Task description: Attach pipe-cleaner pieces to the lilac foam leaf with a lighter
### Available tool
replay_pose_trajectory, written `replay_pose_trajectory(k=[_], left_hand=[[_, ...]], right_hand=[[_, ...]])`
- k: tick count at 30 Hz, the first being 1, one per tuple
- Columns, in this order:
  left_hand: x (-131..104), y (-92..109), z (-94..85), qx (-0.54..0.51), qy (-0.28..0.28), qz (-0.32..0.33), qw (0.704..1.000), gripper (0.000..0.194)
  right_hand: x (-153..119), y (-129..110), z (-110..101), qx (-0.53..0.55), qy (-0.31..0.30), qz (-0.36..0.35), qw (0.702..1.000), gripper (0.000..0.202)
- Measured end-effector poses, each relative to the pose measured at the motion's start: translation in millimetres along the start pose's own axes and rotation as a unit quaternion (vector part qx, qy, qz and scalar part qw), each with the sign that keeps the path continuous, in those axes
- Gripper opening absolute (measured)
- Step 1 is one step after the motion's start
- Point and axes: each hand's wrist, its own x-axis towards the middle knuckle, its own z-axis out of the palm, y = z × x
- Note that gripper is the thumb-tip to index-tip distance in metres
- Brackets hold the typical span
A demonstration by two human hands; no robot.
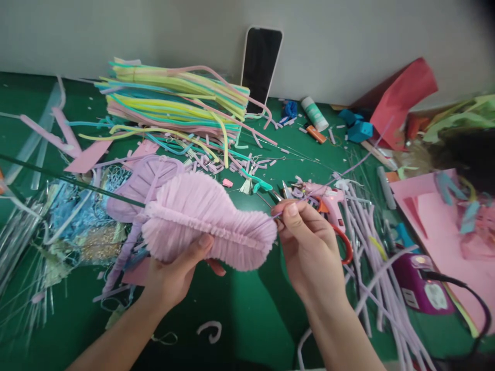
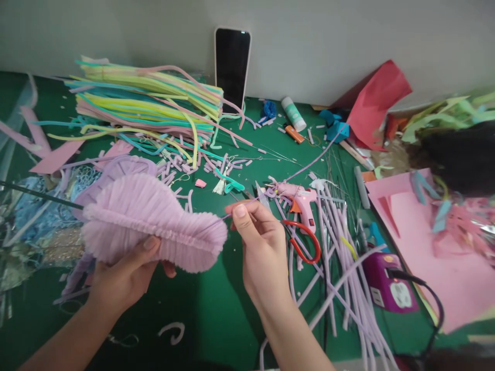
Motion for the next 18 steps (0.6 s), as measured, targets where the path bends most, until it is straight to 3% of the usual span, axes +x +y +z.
replay_pose_trajectory(k=[7,12,18], left_hand=[[0.5,4.5,3.1,-0.047,0.016,-0.029,0.998,0.023],[4.4,9.9,1.1,-0.077,0.063,-0.029,0.995,0.031],[5.7,10.6,-0.9,-0.07,0.025,-0.029,0.997,0.028]], right_hand=[[-0.3,-1.3,1.3,0.038,0.006,0.016,0.999,0.021],[8.1,-10.9,-9.3,0.051,0.068,-0.028,0.996,0.02],[8.8,-20.1,-14.5,0.054,0.082,-0.042,0.994,0.019]])
